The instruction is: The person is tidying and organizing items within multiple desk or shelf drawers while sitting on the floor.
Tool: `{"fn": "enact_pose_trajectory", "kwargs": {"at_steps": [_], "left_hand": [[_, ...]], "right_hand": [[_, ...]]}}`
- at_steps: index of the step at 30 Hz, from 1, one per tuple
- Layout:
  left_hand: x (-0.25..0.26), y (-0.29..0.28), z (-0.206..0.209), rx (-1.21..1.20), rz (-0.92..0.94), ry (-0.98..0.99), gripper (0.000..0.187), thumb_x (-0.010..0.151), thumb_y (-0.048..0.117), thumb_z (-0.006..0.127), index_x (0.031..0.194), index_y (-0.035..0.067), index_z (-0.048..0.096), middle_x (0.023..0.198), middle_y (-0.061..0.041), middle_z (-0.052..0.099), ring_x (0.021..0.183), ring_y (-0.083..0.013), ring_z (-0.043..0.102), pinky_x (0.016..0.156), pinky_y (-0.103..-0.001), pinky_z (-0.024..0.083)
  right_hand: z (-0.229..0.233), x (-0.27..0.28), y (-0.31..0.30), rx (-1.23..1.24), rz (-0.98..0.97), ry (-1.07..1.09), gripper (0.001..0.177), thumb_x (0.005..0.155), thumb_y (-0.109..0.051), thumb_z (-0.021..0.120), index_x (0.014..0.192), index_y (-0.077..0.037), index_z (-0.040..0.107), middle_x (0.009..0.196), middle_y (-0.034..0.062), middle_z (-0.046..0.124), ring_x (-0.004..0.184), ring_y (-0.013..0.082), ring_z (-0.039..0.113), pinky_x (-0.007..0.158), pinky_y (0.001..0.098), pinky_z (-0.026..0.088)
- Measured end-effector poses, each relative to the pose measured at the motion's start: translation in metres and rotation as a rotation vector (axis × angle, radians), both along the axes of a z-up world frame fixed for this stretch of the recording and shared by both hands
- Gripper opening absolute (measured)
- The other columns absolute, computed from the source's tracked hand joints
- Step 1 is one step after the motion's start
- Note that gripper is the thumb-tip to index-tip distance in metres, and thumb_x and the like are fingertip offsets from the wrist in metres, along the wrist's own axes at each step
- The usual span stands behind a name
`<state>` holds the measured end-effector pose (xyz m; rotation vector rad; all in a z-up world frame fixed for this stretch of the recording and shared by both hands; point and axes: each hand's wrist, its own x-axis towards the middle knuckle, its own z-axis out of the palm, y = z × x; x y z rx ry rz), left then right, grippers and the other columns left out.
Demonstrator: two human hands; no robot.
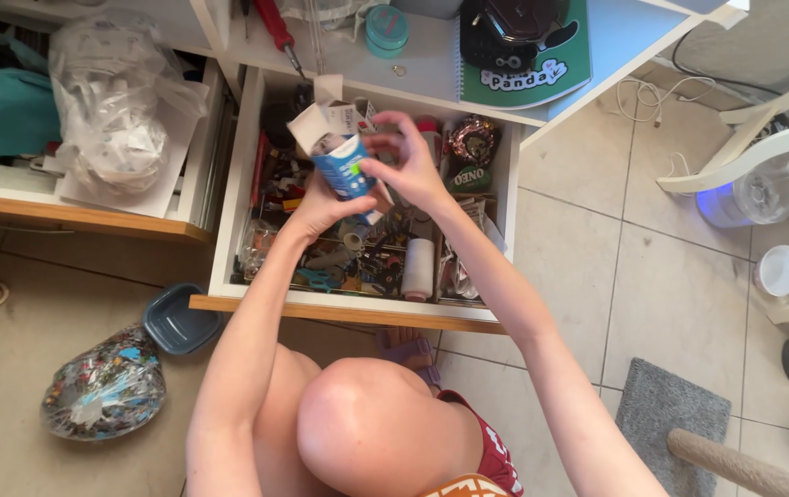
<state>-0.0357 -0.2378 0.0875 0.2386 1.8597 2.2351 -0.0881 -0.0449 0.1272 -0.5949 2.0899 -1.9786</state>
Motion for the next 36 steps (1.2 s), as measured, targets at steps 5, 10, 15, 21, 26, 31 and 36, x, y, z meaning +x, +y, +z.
{"fn": "enact_pose_trajectory", "kwargs": {"at_steps": [5, 10, 15, 21, 26, 31, 36], "left_hand": [[0.003, -0.023, 0.004, 0.119, 0.165, 0.002, 0.093, 0.066, 0.019, 0.092, 0.141, 0.007, 0.039, 0.118, -0.008, 0.068, 0.11, -0.0194, 0.07, 0.101, -0.036, 0.058], [0.004, -0.06, 0.017, 0.058, 0.214, 0.05, 0.08, 0.07, 0.012, 0.091, 0.135, 0.005, 0.046, 0.119, -0.007, 0.068, 0.108, -0.0183, 0.07, 0.095, -0.036, 0.061], [0.018, -0.08, 0.023, 0.221, 0.385, 0.134, 0.077, 0.078, 0.004, 0.088, 0.142, 0.006, 0.045, 0.128, -0.005, 0.064, 0.117, -0.0167, 0.067, 0.103, -0.033, 0.058], [0.02, -0.074, 0.027, 0.224, 0.37, 0.15, 0.081, 0.076, -0.003, 0.085, 0.141, 0.007, 0.038, 0.118, -0.007, 0.067, 0.108, -0.0195, 0.071, 0.098, -0.036, 0.062], [0.018, -0.069, 0.038, 0.27, 0.308, 0.153, 0.076, 0.078, -0.006, 0.082, 0.138, 0.008, 0.037, 0.111, -0.01, 0.07, 0.101, -0.0228, 0.076, 0.093, -0.037, 0.065], [0.006, -0.071, 0.026, 0.243, 0.369, 0.313, 0.078, 0.082, -0.012, 0.085, 0.142, 0.005, 0.039, 0.125, -0.011, 0.065, 0.114, -0.0219, 0.071, 0.102, -0.038, 0.061], [0.012, -0.069, 0.039, 0.237, 0.333, 0.242, 0.061, 0.085, -0.012, 0.087, 0.13, -0.003, 0.047, 0.102, -0.018, 0.073, 0.093, -0.0257, 0.077, 0.088, -0.038, 0.064]], "right_hand": [[-0.133, -0.054, 0.011, 0.221, -0.182, -0.142, 0.033, 0.098, -0.023, 0.073, 0.12, 0.0, 0.062, 0.11, 0.0163, 0.069, 0.102, 0.0264, 0.068, 0.086, 0.0378, 0.059], [-0.214, -0.068, 0.017, 1.468, -0.207, 0.249, 0.025, 0.091, -0.021, 0.074, 0.109, -0.004, 0.072, 0.109, 0.0185, 0.071, 0.106, 0.0342, 0.068, 0.081, 0.0426, 0.059], [-0.229, -0.076, 0.013, 1.574, -0.296, 0.178, 0.021, 0.088, -0.02, 0.075, 0.104, -0.007, 0.076, 0.126, 0.0172, 0.061, 0.117, 0.034, 0.06, 0.08, 0.0391, 0.06], [-0.174, -0.061, -0.008, 1.597, -0.239, 0.212, 0.032, 0.087, -0.029, 0.075, 0.107, -0.004, 0.072, 0.128, 0.0176, 0.053, 0.118, 0.0325, 0.057, 0.08, 0.0391, 0.059], [-0.156, -0.025, 0.042, 1.468, -0.291, 0.466, 0.023, 0.088, -0.016, 0.067, 0.107, -0.005, 0.064, 0.092, 0.0142, 0.065, 0.081, 0.0336, 0.069, 0.062, 0.0434, 0.059], [-0.058, 0.077, 0.038, 1.402, -0.031, 0.443, 0.031, 0.087, -0.005, 0.062, 0.117, -0.001, 0.055, 0.067, 0.0121, 0.067, 0.057, 0.0298, 0.069, 0.047, 0.0432, 0.055], [-0.095, 0.13, 0.01, 1.032, 0.223, 0.499, 0.029, 0.088, -0.005, 0.063, 0.117, -0.006, 0.058, 0.091, 0.0177, 0.066, 0.084, 0.0386, 0.067, 0.062, 0.0482, 0.055]]}}
